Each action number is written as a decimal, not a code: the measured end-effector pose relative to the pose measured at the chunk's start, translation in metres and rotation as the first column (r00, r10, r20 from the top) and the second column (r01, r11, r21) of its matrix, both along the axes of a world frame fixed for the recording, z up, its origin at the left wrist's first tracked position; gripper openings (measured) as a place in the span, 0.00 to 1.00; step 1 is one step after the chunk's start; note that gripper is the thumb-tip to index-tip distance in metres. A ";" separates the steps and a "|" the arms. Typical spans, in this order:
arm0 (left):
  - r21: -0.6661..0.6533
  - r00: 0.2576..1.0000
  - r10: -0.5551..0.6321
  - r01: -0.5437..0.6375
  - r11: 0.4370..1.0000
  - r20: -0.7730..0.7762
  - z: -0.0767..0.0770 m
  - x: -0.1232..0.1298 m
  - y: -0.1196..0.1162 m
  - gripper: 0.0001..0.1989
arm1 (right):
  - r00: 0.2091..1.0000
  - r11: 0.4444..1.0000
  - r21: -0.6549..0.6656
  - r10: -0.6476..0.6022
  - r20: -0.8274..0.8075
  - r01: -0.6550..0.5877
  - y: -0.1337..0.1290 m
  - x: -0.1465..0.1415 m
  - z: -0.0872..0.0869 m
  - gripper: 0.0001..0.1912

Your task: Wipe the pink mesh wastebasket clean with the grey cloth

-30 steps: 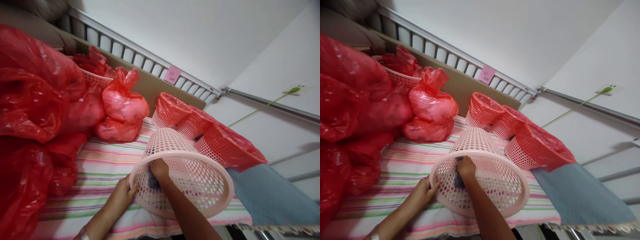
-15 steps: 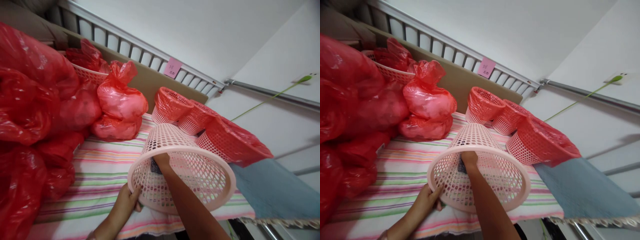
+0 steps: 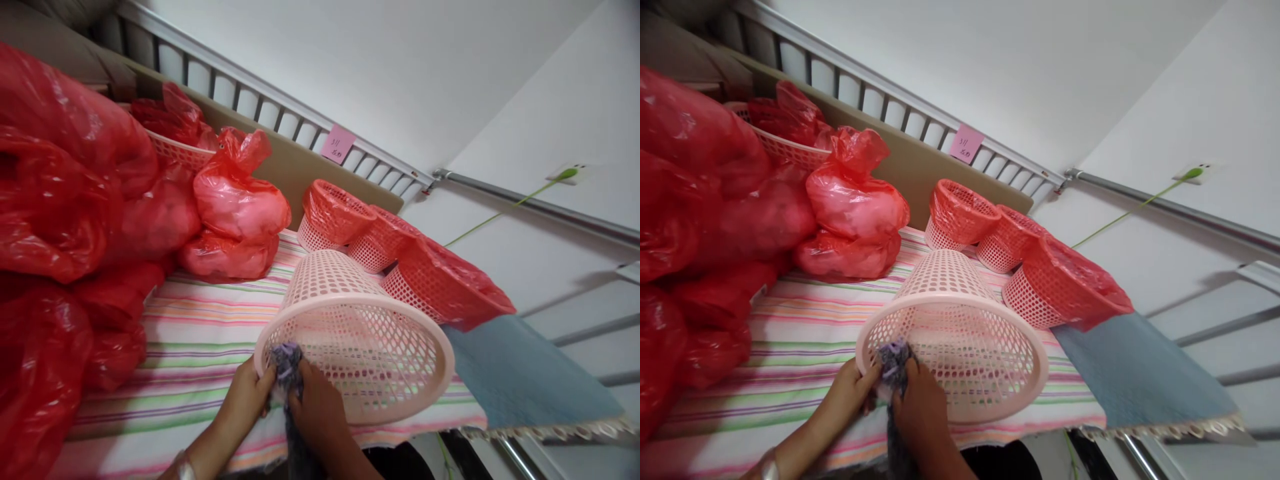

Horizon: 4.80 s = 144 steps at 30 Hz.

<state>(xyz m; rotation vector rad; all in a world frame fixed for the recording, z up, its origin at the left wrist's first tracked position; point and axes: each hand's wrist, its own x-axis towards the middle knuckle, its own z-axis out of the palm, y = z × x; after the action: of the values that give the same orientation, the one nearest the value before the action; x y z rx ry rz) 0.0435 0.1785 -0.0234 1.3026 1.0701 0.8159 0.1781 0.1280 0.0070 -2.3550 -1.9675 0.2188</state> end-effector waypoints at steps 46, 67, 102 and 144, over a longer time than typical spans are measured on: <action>0.114 0.999 0.022 -0.016 0.993 -0.050 0.023 -0.028 0.028 0.10 | 0.956 0.976 0.045 -0.220 0.192 0.215 0.161 0.047 -0.003 0.19; -0.151 0.998 -0.042 0.048 0.987 0.047 -0.003 -0.009 0.006 0.26 | 0.998 0.998 0.035 0.061 0.003 -0.061 -0.007 -0.022 0.001 0.18; -0.054 1.000 0.021 -0.020 0.998 0.017 0.000 -0.019 -0.001 0.29 | 0.995 0.996 0.011 0.084 -0.050 -0.083 -0.009 -0.029 -0.002 0.18; 0.112 1.000 0.005 -0.006 0.994 0.006 0.002 -0.014 0.010 0.21 | 0.999 1.000 -0.011 0.002 0.046 -0.001 0.012 -0.001 0.002 0.21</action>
<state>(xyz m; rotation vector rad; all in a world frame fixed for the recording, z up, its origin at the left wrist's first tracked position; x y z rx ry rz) 0.0295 0.1888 -0.0213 1.3910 1.0359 0.8945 0.1773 0.1398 0.0091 -2.3862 -1.9930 0.1776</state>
